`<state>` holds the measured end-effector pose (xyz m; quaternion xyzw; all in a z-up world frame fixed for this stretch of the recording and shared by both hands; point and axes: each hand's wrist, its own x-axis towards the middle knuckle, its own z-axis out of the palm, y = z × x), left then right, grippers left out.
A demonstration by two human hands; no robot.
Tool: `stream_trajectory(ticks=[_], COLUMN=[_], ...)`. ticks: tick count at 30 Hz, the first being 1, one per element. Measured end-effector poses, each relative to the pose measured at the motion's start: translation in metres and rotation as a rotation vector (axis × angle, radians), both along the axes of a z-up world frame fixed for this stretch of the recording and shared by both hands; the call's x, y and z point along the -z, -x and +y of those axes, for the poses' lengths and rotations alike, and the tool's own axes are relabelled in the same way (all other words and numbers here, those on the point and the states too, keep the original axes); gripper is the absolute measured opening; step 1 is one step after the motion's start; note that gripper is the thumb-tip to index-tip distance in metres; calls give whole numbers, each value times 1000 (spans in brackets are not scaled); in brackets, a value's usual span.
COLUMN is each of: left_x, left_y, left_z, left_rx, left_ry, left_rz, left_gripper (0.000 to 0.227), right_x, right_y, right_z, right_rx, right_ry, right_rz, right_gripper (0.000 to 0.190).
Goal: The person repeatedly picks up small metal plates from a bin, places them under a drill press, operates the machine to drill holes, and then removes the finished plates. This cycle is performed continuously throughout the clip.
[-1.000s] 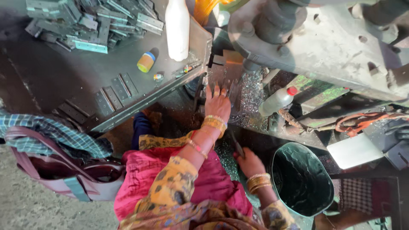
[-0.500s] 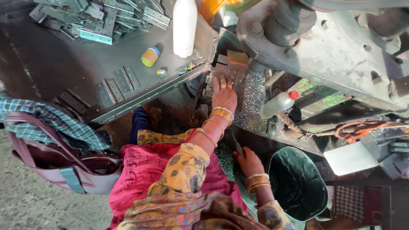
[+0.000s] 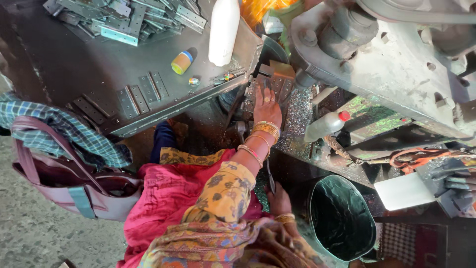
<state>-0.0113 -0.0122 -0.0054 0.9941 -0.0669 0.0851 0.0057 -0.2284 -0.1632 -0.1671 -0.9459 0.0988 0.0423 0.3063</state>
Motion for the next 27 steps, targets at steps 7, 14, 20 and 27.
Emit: stream_trajectory(ticks=[7, 14, 20, 27], left_x=[-5, 6, 10, 21], left_y=[20, 70, 47, 4], left_z=[46, 220, 295, 304], left_rx=[36, -254, -607, -547], left_ry=[351, 312, 363, 271], left_rz=[-55, -221, -240, -40], left_gripper=[31, 22, 45, 39], right_x=[-23, -158, -185, -170], right_y=[14, 7, -10, -10], right_z=[5, 26, 38, 24], right_rx=[-118, 77, 97, 67], right_ry=[81, 226, 615, 641], right_rz=[-130, -569, -560, -650], right_gripper=[43, 26, 16, 20])
